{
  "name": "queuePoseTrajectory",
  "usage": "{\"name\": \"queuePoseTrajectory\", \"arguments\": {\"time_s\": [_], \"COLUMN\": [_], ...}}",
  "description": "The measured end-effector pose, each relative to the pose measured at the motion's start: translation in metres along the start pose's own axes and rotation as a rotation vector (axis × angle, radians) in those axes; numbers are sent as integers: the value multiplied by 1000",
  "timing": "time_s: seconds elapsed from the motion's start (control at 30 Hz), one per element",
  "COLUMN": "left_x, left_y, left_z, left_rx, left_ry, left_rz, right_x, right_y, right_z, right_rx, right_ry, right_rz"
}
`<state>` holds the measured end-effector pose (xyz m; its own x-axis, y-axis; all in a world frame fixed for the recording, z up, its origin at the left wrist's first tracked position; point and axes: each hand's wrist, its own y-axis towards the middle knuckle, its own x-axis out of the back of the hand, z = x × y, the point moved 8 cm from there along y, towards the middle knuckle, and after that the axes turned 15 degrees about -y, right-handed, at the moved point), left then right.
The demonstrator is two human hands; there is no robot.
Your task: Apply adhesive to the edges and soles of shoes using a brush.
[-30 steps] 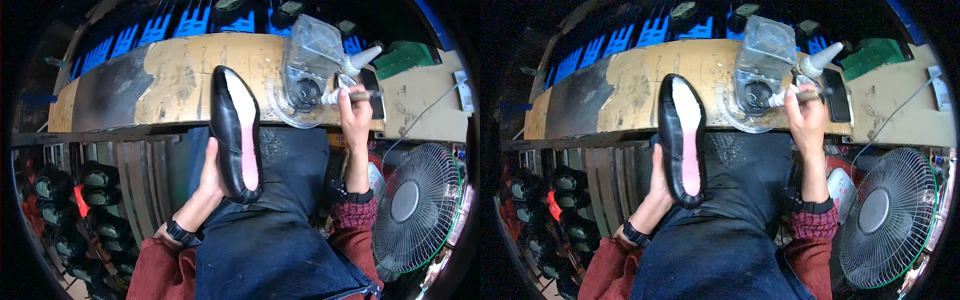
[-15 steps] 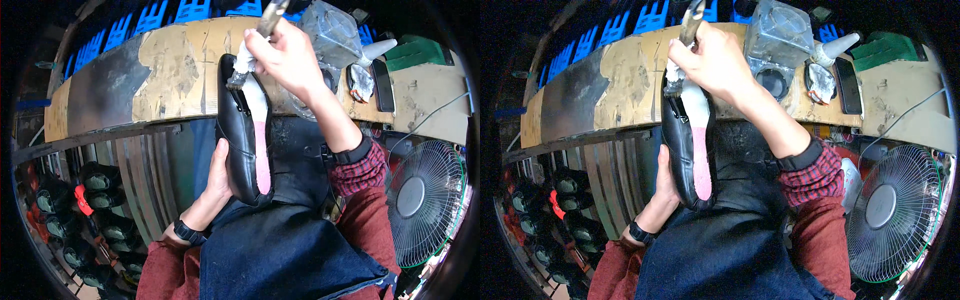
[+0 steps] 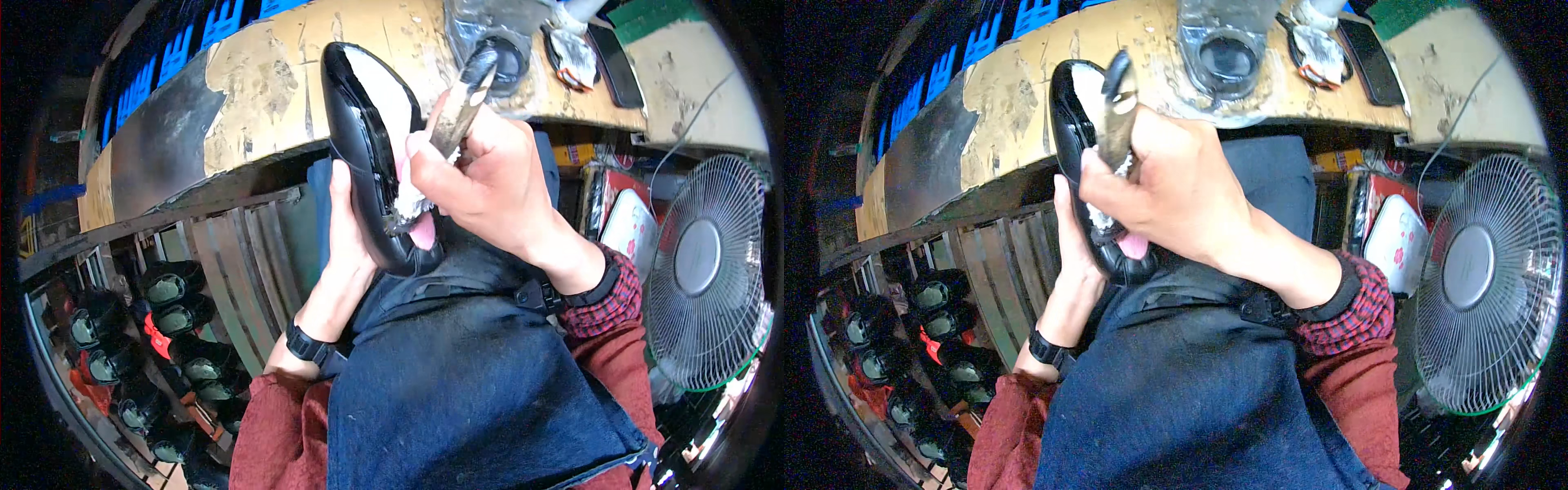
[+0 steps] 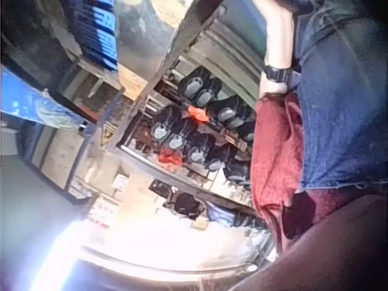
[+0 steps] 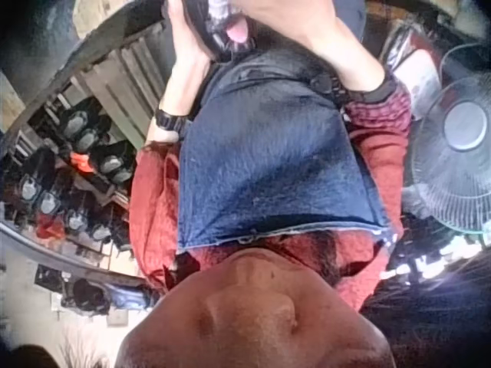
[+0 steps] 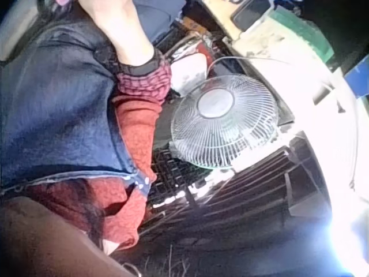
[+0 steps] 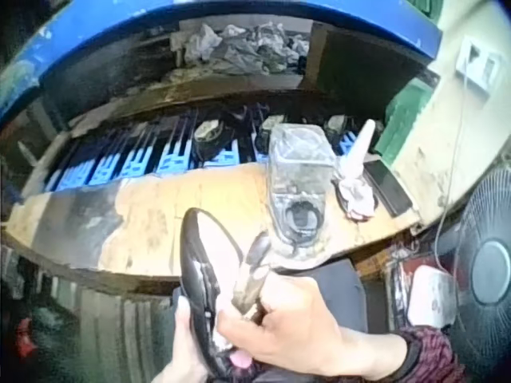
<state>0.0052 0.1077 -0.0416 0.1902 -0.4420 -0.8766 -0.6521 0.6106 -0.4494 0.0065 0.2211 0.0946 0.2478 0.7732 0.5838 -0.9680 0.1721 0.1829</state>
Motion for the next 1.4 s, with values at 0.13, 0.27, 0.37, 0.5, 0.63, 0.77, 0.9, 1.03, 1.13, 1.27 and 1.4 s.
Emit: {"name": "queuePoseTrajectory", "arguments": {"time_s": [0.13, 0.27, 0.37, 0.5, 0.63, 0.77, 0.9, 1.03, 1.13, 1.27, 1.4], "left_x": [6, -7, 0, 1, 7, -9, -25, -28, -23, -13, -8], "left_y": [-3, 0, -3, -8, -20, -15, -16, -15, -12, -10, -12], "left_z": [-5, -6, -13, -8, -23, -17, -15, -14, -11, -15, -15], "left_rx": [-116, -136, -208, -148, -307, -2, 211, 288, 379, 388, 372], "left_ry": [-157, -79, 77, 162, 241, -143, -340, -392, -547, -566, -591], "left_rz": [-162, -34, -132, -97, -122, 105, 217, 206, 135, 73, -3], "right_x": [11, 27, 33, 17, 25, 38, 48, 60, 66, 72, 75], "right_y": [-23, -22, -7, 3, 2, -1, -10, -18, -21, -21, -19], "right_z": [27, 39, 41, 56, 81, 97, 90, 80, 74, 70, 68], "right_rx": [225, 296, 303, 478, 764, 1037, 1048, 1046, 1041, 1048, 1057], "right_ry": [-113, -95, 31, -184, -125, -86, -77, -54, -31, 7, 61], "right_rz": [56, 15, -52, 57, 161, 185, 254, 285, 293, 301, 321]}}
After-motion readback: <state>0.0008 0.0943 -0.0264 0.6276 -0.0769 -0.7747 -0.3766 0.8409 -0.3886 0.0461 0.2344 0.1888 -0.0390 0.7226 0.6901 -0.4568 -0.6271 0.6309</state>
